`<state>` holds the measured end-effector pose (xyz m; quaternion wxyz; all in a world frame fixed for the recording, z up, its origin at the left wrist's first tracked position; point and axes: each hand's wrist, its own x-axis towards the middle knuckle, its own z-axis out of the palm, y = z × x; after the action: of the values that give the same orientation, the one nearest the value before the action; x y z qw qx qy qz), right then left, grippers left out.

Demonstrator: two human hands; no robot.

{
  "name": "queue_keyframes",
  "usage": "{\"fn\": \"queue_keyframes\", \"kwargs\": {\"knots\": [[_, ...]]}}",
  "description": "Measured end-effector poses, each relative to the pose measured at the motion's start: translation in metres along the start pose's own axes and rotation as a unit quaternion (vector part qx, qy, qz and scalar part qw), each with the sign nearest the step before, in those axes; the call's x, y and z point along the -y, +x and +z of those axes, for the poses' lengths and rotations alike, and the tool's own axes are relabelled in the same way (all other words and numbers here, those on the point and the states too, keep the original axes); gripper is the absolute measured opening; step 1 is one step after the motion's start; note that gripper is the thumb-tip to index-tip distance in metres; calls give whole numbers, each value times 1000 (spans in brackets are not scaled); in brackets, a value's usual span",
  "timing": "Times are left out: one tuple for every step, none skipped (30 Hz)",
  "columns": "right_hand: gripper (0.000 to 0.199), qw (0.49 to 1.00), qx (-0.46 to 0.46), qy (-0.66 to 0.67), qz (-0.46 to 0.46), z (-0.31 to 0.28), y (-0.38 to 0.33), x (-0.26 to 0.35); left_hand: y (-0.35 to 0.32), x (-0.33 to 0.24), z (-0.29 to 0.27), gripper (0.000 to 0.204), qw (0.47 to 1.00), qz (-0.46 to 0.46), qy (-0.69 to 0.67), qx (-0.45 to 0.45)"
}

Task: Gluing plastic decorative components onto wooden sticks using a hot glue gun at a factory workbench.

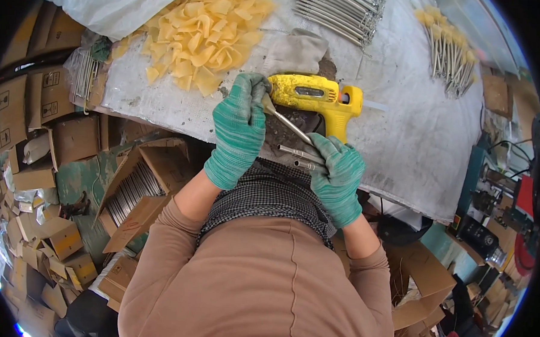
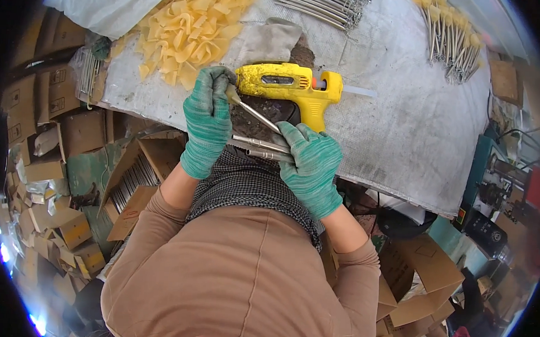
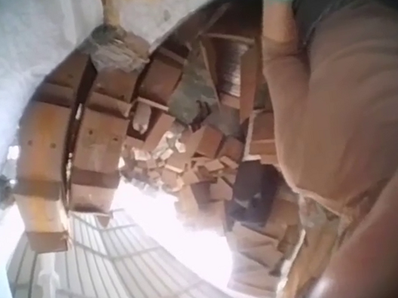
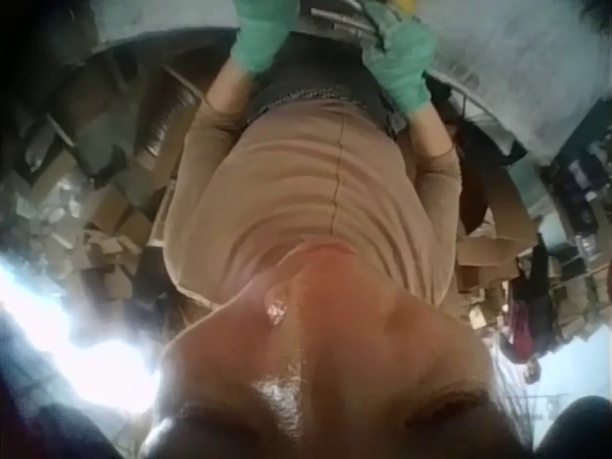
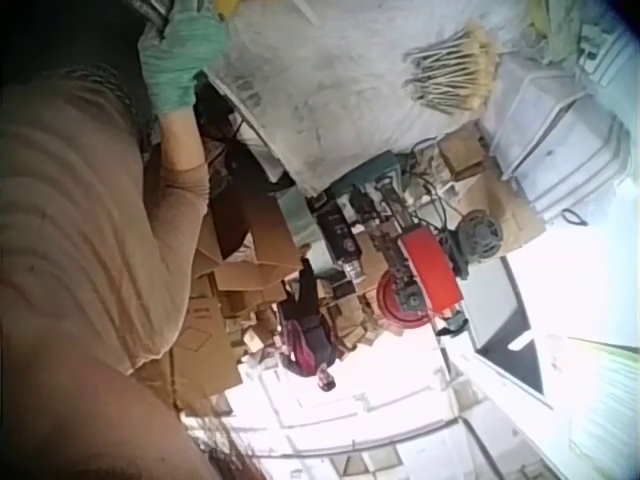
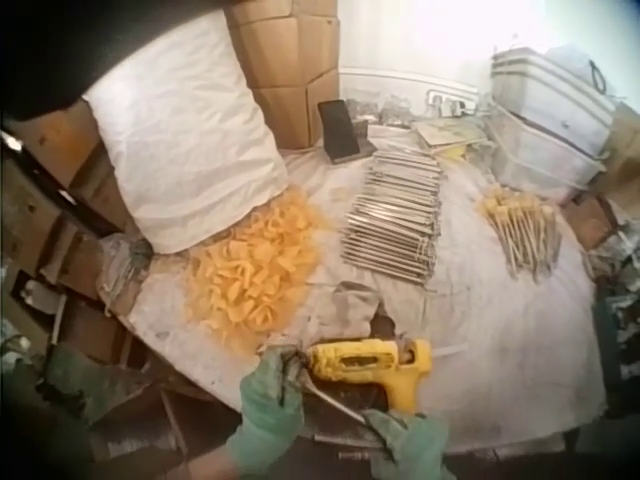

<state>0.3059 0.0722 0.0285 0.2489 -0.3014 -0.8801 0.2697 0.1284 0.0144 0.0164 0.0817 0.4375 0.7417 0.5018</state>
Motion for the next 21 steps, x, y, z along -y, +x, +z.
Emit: {"fn": "queue_keyframes", "kwargs": {"knots": [[26,1000,-14,14,-2,0,-2,0,0,-2,1,12,1000,-2,0,1],[26,1000,-12,14,0,1,-4,-1,0,-5,0,11,1000,5,3,4],[26,1000,-16,14,3,2,-6,-2,0,-7,0,11,1000,12,6,6],[26,1000,-20,13,4,3,-7,-3,0,-7,1,11,1000,12,6,5],[26,1000,-20,13,3,3,-8,-6,1,-7,1,13,999,29,-4,17],[27,999,-14,37,14,3,-9,-11,2,-7,1,15,999,45,-13,28],[27,998,-9,59,26,2,-10,-17,5,-12,-1,15,998,46,-14,28],[27,998,-10,60,25,-2,-9,-18,9,-23,-9,17,997,10,-42,68],[24,998,-4,46,35,-9,-7,-17,12,-28,-14,23,991,-26,-71,107],[22,999,2,30,43,-15,-7,-15,15,-9,-10,28,987,-28,-153,46],[22,999,-1,23,46,-17,-13,-26,28,-8,-14,27,993,-46,-109,30],[21,996,-49,27,71,-16,-24,-42,42,-4,-21,27,996,-63,-66,15],[21,990,-98,27,95,-19,-30,-51,58,15,-19,26,998,35,39,-19],[26,987,-106,59,109,-25,-22,-43,72,33,-16,25,980,130,141,-54],[26,987,-110,47,111,-29,-22,-41,82,43,-16,25,982,131,129,-53],[28,962,-90,143,216,-36,-22,-39,93,49,-13,27,949,162,269,-8],[30,915,-74,243,313,-38,-22,-36,101,55,-11,28,892,193,408,34],[32,876,-105,335,331,-36,-21,-32,104,59,-8,28,897,201,392,34],[32,877,-118,325,333,-36,-22,-30,105,63,-5,32,873,171,450,80],[33,856,-124,362,348,-37,-22,-28,107,65,-2,35,843,140,505,126],[34,833,-129,399,361,-39,-23,-26,108,65,1,35,848,150,493,127]]}}
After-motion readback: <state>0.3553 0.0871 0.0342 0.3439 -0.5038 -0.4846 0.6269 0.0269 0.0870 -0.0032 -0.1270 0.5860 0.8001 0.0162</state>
